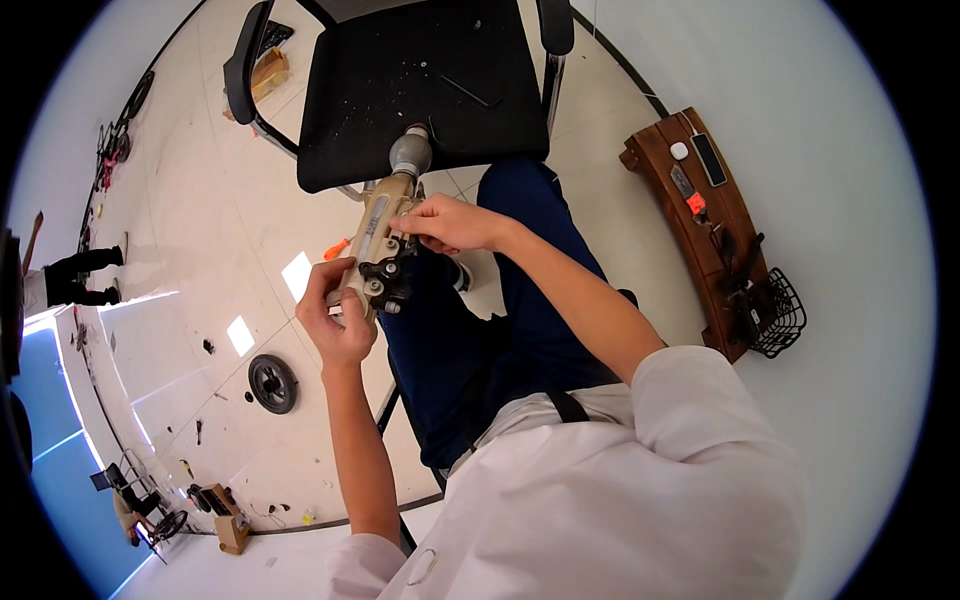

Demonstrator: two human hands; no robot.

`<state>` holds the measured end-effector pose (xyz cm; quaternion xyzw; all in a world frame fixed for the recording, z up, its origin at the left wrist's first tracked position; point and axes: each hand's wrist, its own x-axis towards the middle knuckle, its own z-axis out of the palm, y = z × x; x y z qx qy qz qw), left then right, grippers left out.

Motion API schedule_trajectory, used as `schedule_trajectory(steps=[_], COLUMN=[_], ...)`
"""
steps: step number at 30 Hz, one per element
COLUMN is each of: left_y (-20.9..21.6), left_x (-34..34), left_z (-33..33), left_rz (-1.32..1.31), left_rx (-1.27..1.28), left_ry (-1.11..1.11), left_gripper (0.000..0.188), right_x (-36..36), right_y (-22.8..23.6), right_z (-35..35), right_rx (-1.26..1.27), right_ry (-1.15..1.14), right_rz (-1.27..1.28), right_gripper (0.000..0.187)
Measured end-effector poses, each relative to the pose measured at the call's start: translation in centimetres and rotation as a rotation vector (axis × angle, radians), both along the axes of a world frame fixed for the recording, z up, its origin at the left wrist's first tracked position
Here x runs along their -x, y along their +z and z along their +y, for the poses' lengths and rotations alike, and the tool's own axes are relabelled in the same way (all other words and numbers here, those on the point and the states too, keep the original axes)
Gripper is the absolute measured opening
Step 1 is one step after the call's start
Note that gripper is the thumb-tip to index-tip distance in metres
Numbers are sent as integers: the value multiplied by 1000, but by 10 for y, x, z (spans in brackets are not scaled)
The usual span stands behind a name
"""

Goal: The person assembles a bicycle fork by inserting a black cable into the brake assembly and tightening screws with a screwdriver. The person repeatedly adjusts the cable and rotates the fork to access different fasteners.

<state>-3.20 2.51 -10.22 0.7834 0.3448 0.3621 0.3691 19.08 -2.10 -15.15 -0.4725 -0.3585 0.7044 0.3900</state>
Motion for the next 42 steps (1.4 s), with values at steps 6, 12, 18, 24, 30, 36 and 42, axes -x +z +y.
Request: schedule_trajectory(steps=[6,12,18,24,30,36,42], left_y=[-6,-11,-11,-11,-9,-12,-13], left_x=[0,-4,-3,-1,-1,-1,-1], left_z=[-5,-9,-10,-7,-9,-8,-8], left_rz=[-69,-118,-105,-120,-86,-111,-154], left_rx=[2,25,33,55,107,81,127], left_ry=[-10,-38,-50,-31,-37,-40,-11], left_gripper=[30,32,33,34,34,34,35], right_x=[0,-5,-7,-1,1,-8,-3], right_y=[5,5,-10,-1,1,-13,-2], right_z=[0,-5,-11,-17,-20,-21,-18], right_rx=[-1,19,20,31,-5,7,-17], right_ry=[8,11,24,-59,-113,-207,-113], right_rz=[-14,-82,6,35,51,148,1], right_gripper=[33,38,36,32,33,32,35])
